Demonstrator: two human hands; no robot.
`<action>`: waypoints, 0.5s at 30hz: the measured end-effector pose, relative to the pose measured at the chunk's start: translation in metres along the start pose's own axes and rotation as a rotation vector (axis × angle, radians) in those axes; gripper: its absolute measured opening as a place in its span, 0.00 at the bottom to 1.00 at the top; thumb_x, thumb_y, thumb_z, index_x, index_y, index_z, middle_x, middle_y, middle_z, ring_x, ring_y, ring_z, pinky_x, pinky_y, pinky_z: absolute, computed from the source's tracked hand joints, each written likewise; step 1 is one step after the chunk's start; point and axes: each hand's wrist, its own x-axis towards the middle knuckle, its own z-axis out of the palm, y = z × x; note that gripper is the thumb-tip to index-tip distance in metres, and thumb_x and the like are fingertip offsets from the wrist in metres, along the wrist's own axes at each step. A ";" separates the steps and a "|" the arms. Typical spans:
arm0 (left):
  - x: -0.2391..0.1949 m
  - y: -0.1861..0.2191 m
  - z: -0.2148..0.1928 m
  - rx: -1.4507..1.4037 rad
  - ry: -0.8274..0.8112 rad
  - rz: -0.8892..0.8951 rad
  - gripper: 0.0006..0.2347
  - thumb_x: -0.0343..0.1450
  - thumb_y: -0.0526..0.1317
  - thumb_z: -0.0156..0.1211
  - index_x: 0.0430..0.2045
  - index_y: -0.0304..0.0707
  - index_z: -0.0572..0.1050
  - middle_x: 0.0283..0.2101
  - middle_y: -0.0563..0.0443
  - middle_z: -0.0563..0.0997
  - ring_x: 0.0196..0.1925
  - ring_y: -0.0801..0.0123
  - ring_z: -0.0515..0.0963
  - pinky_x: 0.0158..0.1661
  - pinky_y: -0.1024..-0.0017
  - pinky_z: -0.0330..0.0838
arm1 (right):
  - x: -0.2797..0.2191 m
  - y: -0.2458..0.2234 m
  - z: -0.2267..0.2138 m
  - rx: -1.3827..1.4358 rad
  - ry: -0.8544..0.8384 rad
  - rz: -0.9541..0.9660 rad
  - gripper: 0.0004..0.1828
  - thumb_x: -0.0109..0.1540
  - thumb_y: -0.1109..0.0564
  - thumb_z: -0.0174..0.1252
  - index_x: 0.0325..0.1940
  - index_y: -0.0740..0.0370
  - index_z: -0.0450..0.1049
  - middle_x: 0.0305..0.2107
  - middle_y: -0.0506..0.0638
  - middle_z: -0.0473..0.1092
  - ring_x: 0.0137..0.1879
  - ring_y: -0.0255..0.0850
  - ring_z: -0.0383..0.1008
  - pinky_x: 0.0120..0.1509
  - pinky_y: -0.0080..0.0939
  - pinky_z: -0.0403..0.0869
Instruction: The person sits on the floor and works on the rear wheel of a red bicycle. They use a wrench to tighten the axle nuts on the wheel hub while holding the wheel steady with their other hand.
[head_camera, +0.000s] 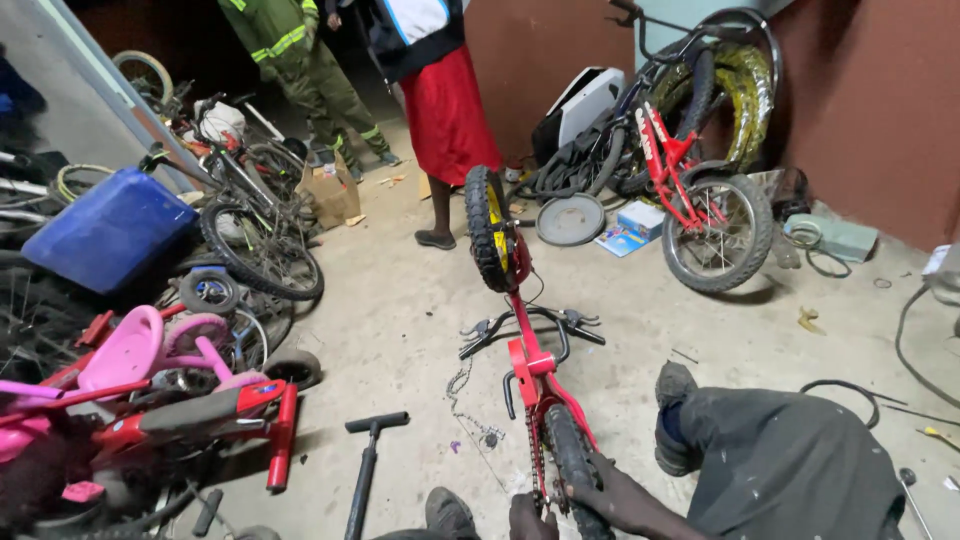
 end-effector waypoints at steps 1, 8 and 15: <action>0.023 0.014 0.006 -0.002 0.014 0.000 0.17 0.53 0.36 0.69 0.35 0.46 0.81 0.33 0.51 0.78 0.29 0.63 0.80 0.30 0.69 0.77 | -0.006 -0.007 -0.003 -0.050 0.008 -0.025 0.45 0.59 0.36 0.59 0.75 0.50 0.53 0.55 0.53 0.75 0.56 0.44 0.81 0.59 0.42 0.78; 0.019 0.023 -0.002 -0.034 0.039 0.133 0.30 0.46 0.38 0.63 0.47 0.45 0.78 0.35 0.49 0.81 0.36 0.53 0.82 0.40 0.61 0.79 | -0.002 -0.015 -0.007 -0.014 -0.076 0.169 0.44 0.60 0.34 0.60 0.75 0.47 0.54 0.61 0.54 0.72 0.64 0.44 0.76 0.65 0.45 0.73; 0.022 0.045 -0.019 0.099 -0.201 -0.358 0.24 0.57 0.36 0.67 0.49 0.66 0.77 0.35 0.60 0.84 0.39 0.67 0.86 0.42 0.67 0.79 | -0.010 -0.016 -0.002 0.062 -0.015 -0.001 0.39 0.59 0.41 0.60 0.71 0.54 0.59 0.55 0.53 0.76 0.57 0.41 0.80 0.61 0.40 0.76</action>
